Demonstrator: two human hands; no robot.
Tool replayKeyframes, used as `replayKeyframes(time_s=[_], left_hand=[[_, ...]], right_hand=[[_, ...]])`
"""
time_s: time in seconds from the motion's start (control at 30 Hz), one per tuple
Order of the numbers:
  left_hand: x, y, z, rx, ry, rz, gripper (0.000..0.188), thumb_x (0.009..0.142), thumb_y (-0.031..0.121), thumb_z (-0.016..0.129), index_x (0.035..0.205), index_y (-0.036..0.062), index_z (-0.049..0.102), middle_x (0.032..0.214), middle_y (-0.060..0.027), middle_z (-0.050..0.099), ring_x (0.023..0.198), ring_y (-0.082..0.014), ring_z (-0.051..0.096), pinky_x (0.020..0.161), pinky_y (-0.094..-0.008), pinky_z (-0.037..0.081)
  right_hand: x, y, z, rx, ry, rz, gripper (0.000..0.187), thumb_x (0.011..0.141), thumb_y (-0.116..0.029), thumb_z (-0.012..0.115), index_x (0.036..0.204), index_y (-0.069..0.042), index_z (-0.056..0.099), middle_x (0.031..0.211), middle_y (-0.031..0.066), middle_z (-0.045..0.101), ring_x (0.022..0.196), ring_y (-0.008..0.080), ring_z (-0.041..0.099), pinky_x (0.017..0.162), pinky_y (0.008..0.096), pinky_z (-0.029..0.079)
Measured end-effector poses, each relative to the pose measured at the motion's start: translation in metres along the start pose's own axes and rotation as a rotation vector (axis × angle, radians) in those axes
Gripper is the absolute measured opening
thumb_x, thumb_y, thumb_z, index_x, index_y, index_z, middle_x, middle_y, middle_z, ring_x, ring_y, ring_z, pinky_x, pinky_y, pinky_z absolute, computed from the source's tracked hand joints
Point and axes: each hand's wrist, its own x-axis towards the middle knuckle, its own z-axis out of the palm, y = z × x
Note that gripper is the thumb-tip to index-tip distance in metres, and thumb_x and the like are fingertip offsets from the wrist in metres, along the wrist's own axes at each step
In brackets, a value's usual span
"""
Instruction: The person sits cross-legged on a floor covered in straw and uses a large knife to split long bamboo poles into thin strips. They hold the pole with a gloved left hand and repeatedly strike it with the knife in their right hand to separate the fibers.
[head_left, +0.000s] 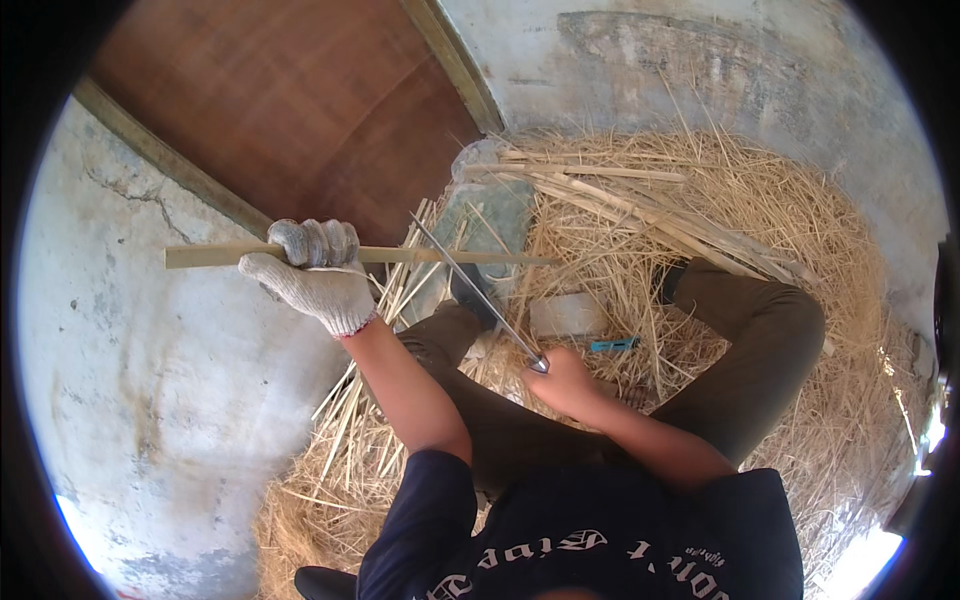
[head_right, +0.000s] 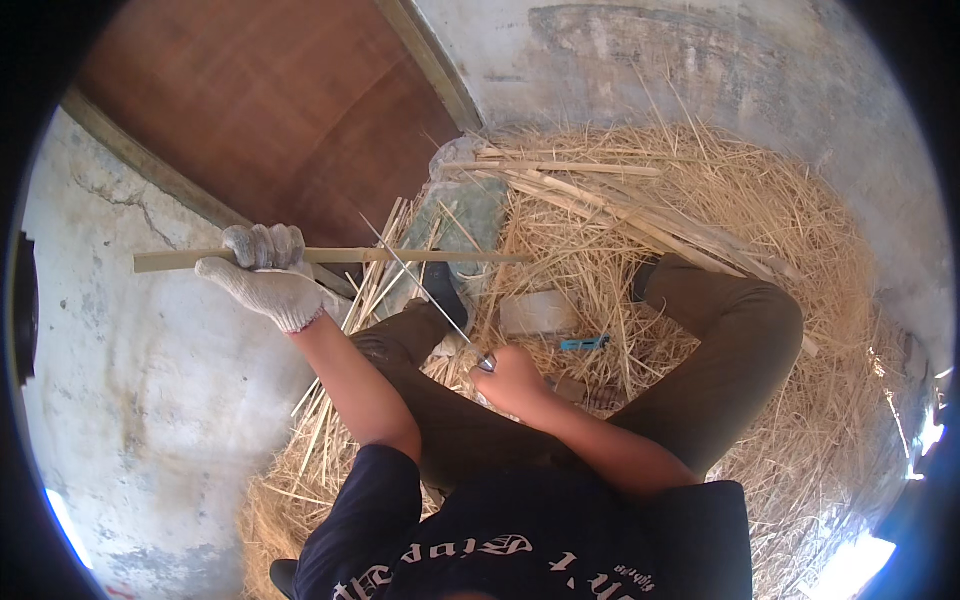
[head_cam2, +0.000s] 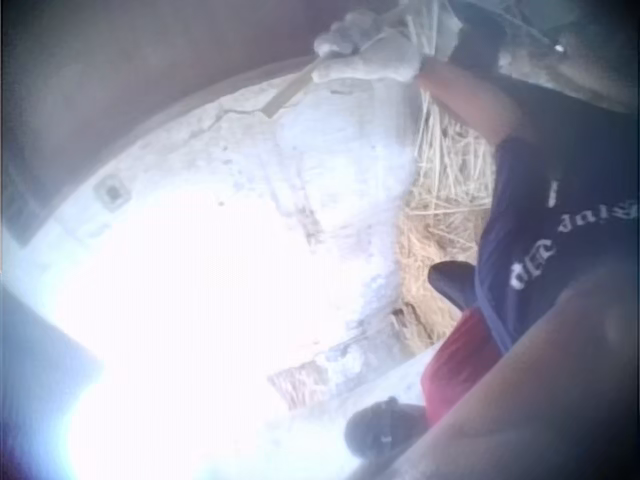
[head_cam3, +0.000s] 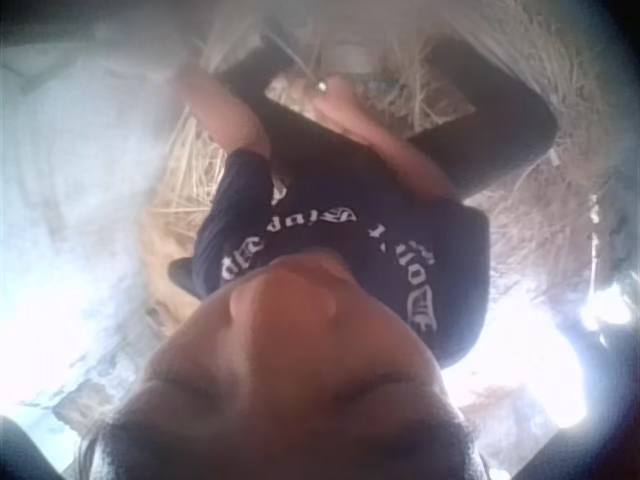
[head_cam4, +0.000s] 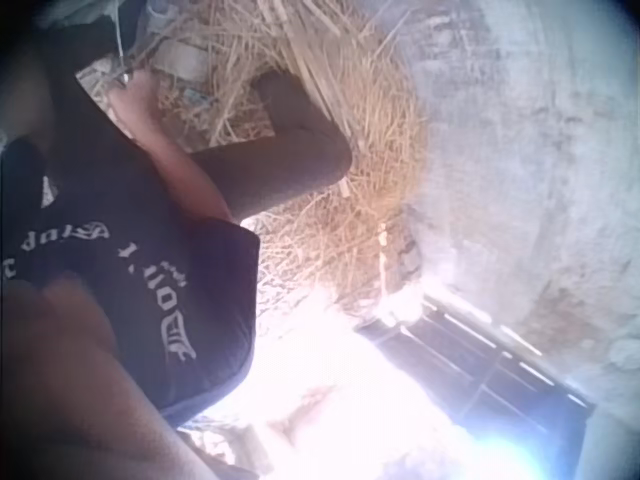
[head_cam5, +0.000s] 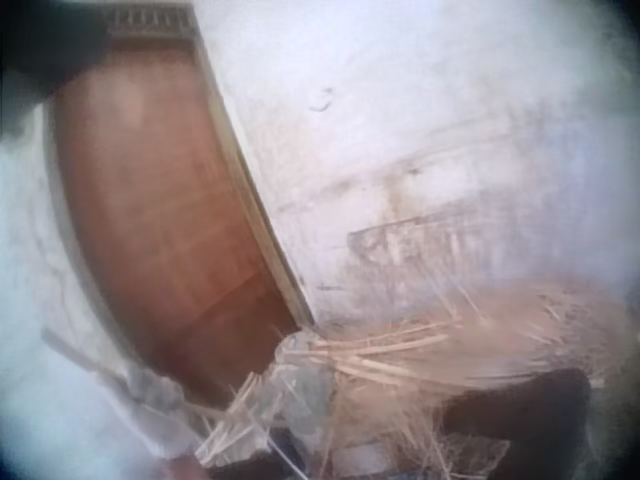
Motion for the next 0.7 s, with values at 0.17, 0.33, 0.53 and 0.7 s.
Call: replayKeyframes(time_s=[0.17, 0.33, 0.53, 0.7], left_hand=[[0.002, 0.002, -0.004, 0.021, -0.034, 0.011, 0.065, 0.092, 0.075, 0.055, 0.066, 0.0178, 0.037, 0.053, 0.0063, 0.025, 0.046, -0.0095, 0.019, 0.045, -0.028, 0.017], [0.001, -0.003, 0.002, -0.004, -0.044, -0.019, 0.066, 0.092, 0.076, 0.054, 0.066, 0.0175, 0.038, 0.053, 0.0058, 0.025, 0.046, -0.0102, 0.018, 0.045, -0.0283, 0.017], [-0.001, 0.001, -0.004, 0.028, -0.038, -0.043, 0.068, 0.091, 0.079, 0.052, 0.065, 0.0181, 0.035, 0.053, 0.0055, 0.023, 0.048, -0.011, 0.016, 0.047, -0.0288, 0.015], [0.002, 0.002, -0.007, 0.056, 0.036, -0.021, 0.069, 0.09, 0.08, 0.05, 0.065, 0.0183, 0.032, 0.054, 0.005, 0.021, 0.049, -0.0113, 0.015, 0.047, -0.0289, 0.014]], right_hand=[[-0.013, -0.023, -0.007, 0.088, 0.175, -0.2, 0.035, 0.088, -0.025, 0.069, 0.067, 0.002, 0.06, 0.056, 0.013, 0.058, 0.05, 0.019, 0.052, 0.053, 0.0382, 0.042], [-0.008, -0.006, 0.001, 0.158, 0.13, -0.249, 0.037, 0.088, -0.026, 0.071, 0.067, 0.002, 0.06, 0.056, 0.0119, 0.058, 0.049, 0.0201, 0.05, 0.053, 0.0394, 0.042], [0.003, -0.002, -0.006, -0.109, 0.053, -0.071, 0.035, 0.087, -0.026, 0.071, 0.069, 0.002, 0.062, 0.055, 0.0102, 0.056, 0.051, 0.0182, 0.048, 0.054, 0.0404, 0.042], [-0.012, -0.021, -0.01, 0.124, 0.154, -0.25, 0.032, 0.09, -0.025, 0.071, 0.073, 0.0, 0.062, 0.056, 0.0074, 0.054, 0.052, 0.0132, 0.044, 0.053, 0.0362, 0.039]])
